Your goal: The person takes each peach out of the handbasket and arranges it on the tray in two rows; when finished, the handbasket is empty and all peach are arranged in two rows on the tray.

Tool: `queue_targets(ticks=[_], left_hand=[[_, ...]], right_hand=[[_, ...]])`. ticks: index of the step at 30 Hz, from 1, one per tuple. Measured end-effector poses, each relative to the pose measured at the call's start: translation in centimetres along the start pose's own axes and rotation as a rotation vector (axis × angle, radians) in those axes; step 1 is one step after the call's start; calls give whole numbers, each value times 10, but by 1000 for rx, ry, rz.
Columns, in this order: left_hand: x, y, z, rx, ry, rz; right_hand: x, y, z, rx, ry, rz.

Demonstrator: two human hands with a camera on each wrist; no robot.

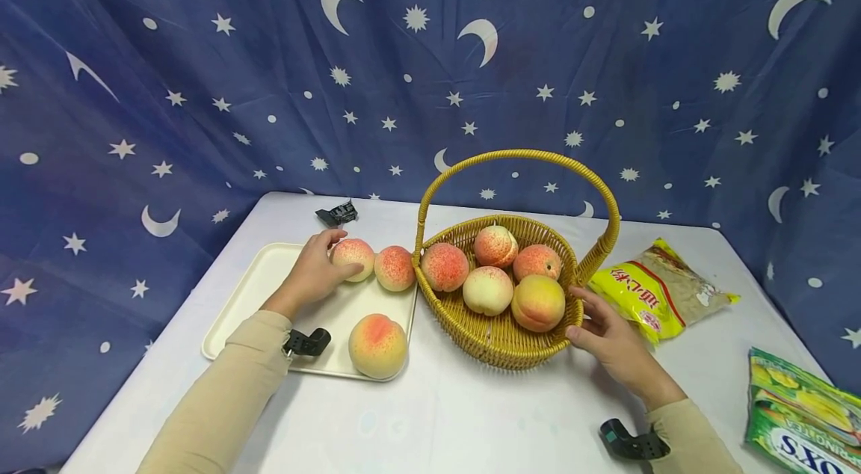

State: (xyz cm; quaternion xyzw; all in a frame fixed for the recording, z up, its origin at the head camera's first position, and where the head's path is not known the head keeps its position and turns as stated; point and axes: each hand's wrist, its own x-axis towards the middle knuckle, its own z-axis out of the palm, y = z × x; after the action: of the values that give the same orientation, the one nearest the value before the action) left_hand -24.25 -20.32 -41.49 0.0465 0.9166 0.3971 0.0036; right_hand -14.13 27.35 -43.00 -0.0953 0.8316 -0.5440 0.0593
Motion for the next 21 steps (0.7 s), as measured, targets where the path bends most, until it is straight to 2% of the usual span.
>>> queue_targets(ticks=[9, 21], left_hand=[[-1, 0, -1, -30, -54, 5], [-1, 2, 1, 0, -19, 5]], right_hand=[[0, 0, 0, -16, -5, 12], [-1, 1, 1, -19, 0, 23]])
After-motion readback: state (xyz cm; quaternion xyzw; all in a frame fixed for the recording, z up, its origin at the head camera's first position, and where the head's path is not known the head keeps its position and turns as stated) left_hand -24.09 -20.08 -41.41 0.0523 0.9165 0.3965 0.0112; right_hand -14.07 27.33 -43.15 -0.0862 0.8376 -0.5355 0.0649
